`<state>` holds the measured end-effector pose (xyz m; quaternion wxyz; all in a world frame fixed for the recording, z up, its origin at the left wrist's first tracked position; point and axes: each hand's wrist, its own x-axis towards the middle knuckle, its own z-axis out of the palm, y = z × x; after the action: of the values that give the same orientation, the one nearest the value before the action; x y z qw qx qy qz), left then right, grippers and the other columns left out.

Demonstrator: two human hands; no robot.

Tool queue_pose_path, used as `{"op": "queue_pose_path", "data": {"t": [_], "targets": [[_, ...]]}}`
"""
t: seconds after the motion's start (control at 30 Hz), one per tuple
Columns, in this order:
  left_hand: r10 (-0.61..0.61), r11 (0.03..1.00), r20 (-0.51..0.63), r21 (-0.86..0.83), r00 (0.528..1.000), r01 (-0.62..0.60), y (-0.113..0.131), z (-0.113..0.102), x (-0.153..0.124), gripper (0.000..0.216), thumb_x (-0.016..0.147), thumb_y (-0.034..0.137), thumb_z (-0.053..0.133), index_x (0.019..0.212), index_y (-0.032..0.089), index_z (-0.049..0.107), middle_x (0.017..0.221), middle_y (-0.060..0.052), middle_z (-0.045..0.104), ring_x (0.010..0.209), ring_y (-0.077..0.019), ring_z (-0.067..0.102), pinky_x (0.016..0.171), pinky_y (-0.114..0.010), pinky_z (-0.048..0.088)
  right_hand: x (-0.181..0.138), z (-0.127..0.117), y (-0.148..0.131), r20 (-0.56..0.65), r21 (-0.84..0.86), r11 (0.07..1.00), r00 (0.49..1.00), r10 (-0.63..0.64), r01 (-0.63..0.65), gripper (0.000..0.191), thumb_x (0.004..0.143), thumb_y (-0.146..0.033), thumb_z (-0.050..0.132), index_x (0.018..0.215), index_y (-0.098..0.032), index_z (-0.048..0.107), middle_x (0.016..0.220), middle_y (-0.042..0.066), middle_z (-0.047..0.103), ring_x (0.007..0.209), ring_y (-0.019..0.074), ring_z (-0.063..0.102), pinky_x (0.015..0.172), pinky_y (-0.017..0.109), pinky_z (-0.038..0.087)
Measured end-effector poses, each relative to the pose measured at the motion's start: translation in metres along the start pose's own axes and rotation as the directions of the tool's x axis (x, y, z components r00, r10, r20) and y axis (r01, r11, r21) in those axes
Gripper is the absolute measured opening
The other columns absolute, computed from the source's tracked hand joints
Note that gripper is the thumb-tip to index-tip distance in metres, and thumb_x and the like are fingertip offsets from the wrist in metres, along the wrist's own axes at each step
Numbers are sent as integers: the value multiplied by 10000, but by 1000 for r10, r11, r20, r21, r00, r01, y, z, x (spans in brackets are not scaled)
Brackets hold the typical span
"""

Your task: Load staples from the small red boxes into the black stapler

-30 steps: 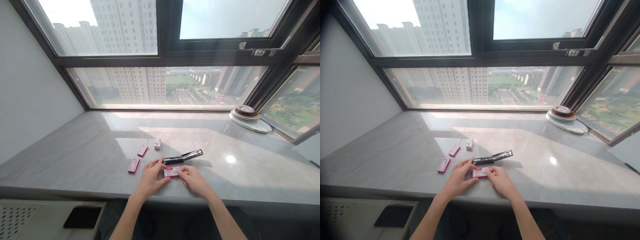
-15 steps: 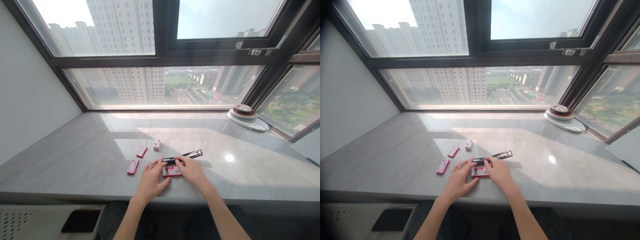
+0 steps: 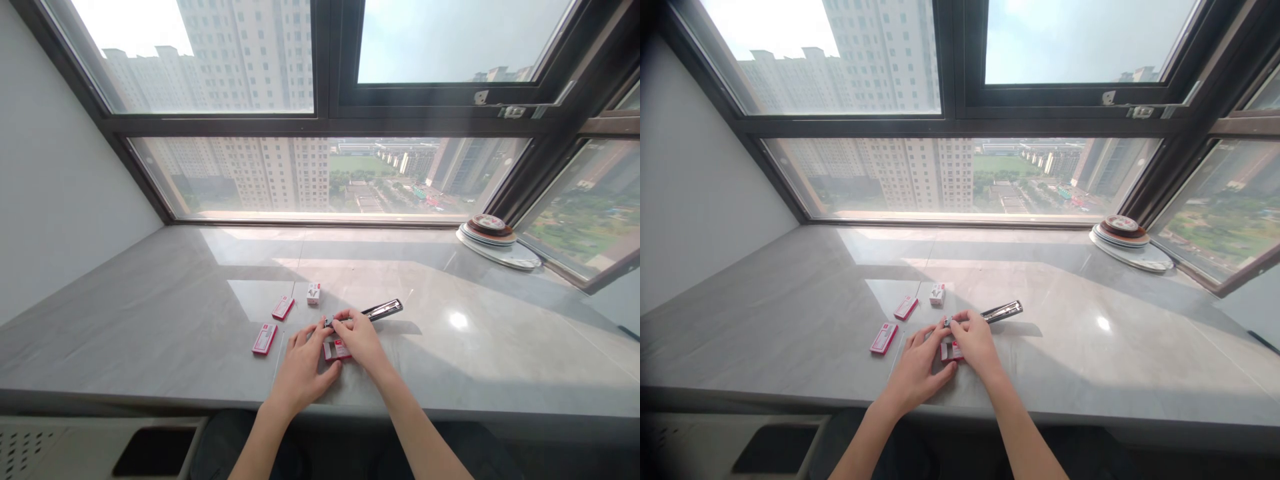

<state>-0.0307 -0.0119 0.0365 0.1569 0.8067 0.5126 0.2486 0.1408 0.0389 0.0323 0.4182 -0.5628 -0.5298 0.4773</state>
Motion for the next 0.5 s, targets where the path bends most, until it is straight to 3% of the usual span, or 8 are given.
{"op": "queue_pose_path", "data": {"t": [0.13, 0.27, 0.4, 0.5], "targets": [[5, 1000, 0, 2, 1000, -5, -3, 1, 0, 578, 882, 248, 620, 1449, 282, 517, 1485, -80, 557, 1442, -296, 414, 1194, -493, 339, -2, 3, -24, 43, -204, 966, 987, -153, 158, 186, 928, -378, 610, 934, -212, 695, 562, -41, 603, 526, 139, 551, 552, 238, 391], [-6, 1000, -7, -20, 1000, 6, -5, 3, 1, 636, 876, 225, 603, 1496, 298, 484, 1446, -78, 590, 1441, -298, 419, 1190, -490, 344, -20, -3, -41, 89, -409, 864, 955, -282, 293, 127, 924, -304, 607, 909, -245, 719, 630, -25, 640, 610, 153, 579, 598, 248, 356], [-9, 997, 13, -75, 1000, 10, -7, 2, 2, 719, 922, 309, 607, 1599, 316, 362, 1385, -73, 634, 1423, -300, 445, 1182, -487, 354, -41, -9, -33, 192, -553, 771, 949, -251, 316, 109, 892, -245, 626, 819, -244, 707, 683, -3, 670, 627, 157, 580, 588, 262, 300], [-11, 995, 6, -95, 1000, 12, -7, 2, 3, 757, 923, 298, 604, 1621, 323, 313, 1263, -47, 684, 1412, -282, 458, 1186, -467, 348, -52, -12, -22, 192, -580, 765, 960, -206, 280, 97, 882, -225, 628, 832, -250, 707, 711, -2, 686, 641, 163, 589, 590, 270, 292]]}}
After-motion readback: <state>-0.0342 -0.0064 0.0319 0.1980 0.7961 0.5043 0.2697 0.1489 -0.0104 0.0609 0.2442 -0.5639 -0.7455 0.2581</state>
